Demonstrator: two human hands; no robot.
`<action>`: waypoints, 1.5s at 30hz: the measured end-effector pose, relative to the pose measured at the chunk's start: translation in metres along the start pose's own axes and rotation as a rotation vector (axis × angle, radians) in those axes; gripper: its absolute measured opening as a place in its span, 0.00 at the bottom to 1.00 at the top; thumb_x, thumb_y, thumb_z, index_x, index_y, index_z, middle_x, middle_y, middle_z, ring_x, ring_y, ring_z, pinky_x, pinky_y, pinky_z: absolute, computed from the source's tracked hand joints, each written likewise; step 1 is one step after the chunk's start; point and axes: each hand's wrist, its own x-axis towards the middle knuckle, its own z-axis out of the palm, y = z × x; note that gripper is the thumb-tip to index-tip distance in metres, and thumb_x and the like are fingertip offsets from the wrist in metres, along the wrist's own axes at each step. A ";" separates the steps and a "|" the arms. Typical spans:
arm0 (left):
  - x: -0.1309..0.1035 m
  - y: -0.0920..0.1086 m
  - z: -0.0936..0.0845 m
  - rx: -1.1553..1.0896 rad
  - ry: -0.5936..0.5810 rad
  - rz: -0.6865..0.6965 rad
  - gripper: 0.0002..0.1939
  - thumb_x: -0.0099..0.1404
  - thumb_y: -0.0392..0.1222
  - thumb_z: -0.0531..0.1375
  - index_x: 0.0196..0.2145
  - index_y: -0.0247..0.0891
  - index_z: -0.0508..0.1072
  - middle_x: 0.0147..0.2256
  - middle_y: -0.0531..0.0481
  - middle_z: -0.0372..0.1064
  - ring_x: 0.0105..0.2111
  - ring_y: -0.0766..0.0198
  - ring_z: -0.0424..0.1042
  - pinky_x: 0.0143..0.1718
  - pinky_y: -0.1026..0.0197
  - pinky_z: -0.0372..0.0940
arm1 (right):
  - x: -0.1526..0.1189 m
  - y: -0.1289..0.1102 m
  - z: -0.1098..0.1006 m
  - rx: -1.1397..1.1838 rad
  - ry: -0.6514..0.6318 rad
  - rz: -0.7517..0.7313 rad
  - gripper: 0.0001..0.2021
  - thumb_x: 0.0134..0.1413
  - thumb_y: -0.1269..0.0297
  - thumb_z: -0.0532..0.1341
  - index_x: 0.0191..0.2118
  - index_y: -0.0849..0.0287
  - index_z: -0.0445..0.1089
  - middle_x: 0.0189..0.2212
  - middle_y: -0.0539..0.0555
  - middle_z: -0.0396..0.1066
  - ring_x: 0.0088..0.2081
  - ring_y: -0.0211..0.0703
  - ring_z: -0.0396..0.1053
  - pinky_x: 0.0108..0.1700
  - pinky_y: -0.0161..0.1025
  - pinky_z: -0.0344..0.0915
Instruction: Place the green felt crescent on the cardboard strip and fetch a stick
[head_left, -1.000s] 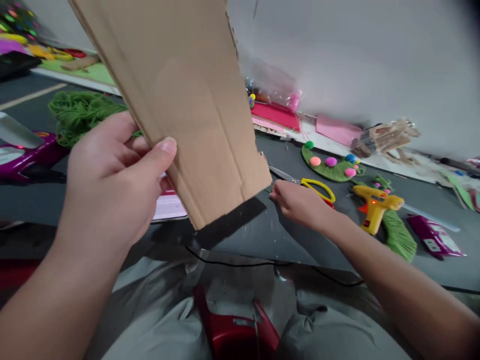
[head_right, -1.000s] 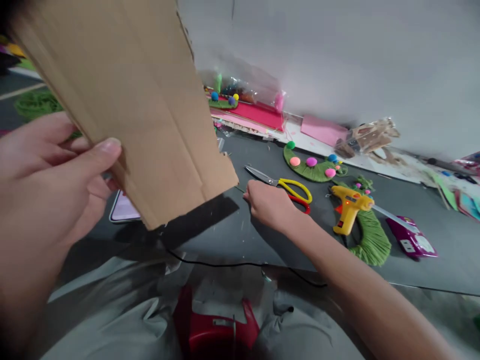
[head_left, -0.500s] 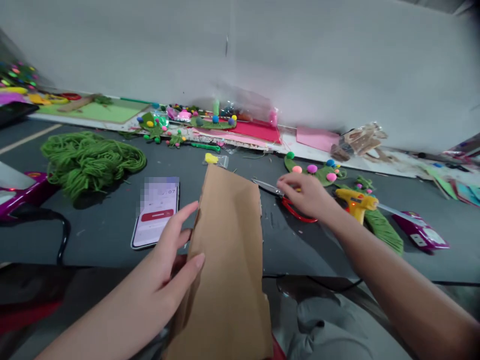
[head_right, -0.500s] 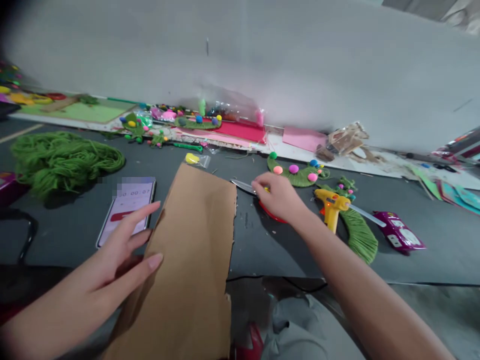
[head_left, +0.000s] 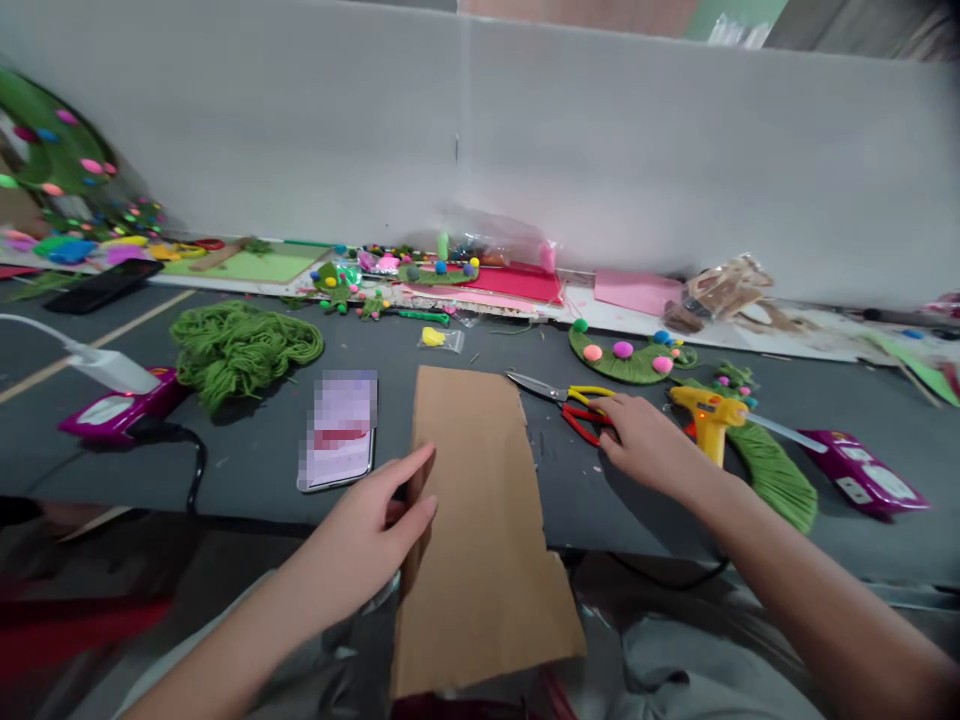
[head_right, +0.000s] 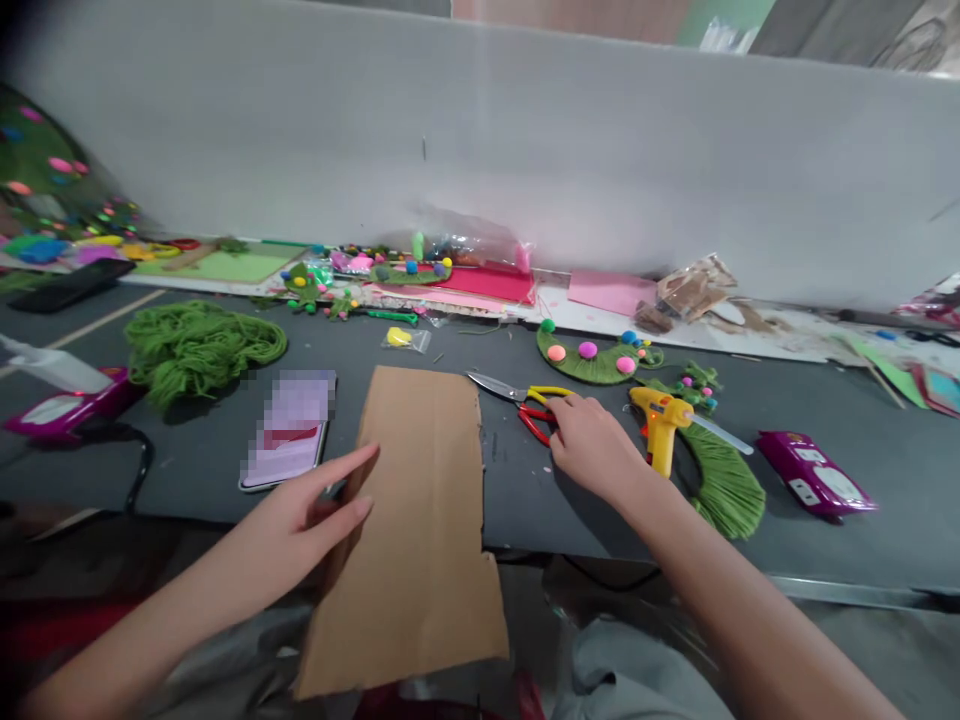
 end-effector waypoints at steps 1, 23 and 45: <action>0.004 0.002 0.003 0.023 -0.004 0.018 0.38 0.68 0.59 0.56 0.70 0.42 0.60 0.55 0.41 0.73 0.40 0.55 0.77 0.47 0.51 0.73 | 0.002 0.003 -0.001 -0.002 -0.007 0.019 0.16 0.63 0.69 0.55 0.53 0.64 0.71 0.49 0.64 0.74 0.53 0.57 0.71 0.53 0.45 0.62; 0.033 0.024 0.022 0.392 0.075 0.274 0.22 0.75 0.48 0.51 0.62 0.40 0.64 0.58 0.39 0.64 0.49 0.53 0.74 0.50 0.50 0.71 | -0.009 0.004 -0.014 0.011 -0.177 0.257 0.13 0.54 0.53 0.59 0.31 0.57 0.72 0.31 0.59 0.76 0.35 0.53 0.75 0.30 0.40 0.55; 0.057 0.036 0.055 0.744 -0.303 0.517 0.52 0.63 0.78 0.51 0.74 0.48 0.44 0.75 0.47 0.26 0.75 0.43 0.31 0.72 0.31 0.35 | -0.024 -0.010 -0.003 -0.055 -0.054 0.258 0.21 0.71 0.48 0.51 0.48 0.63 0.69 0.39 0.64 0.79 0.42 0.61 0.80 0.39 0.45 0.68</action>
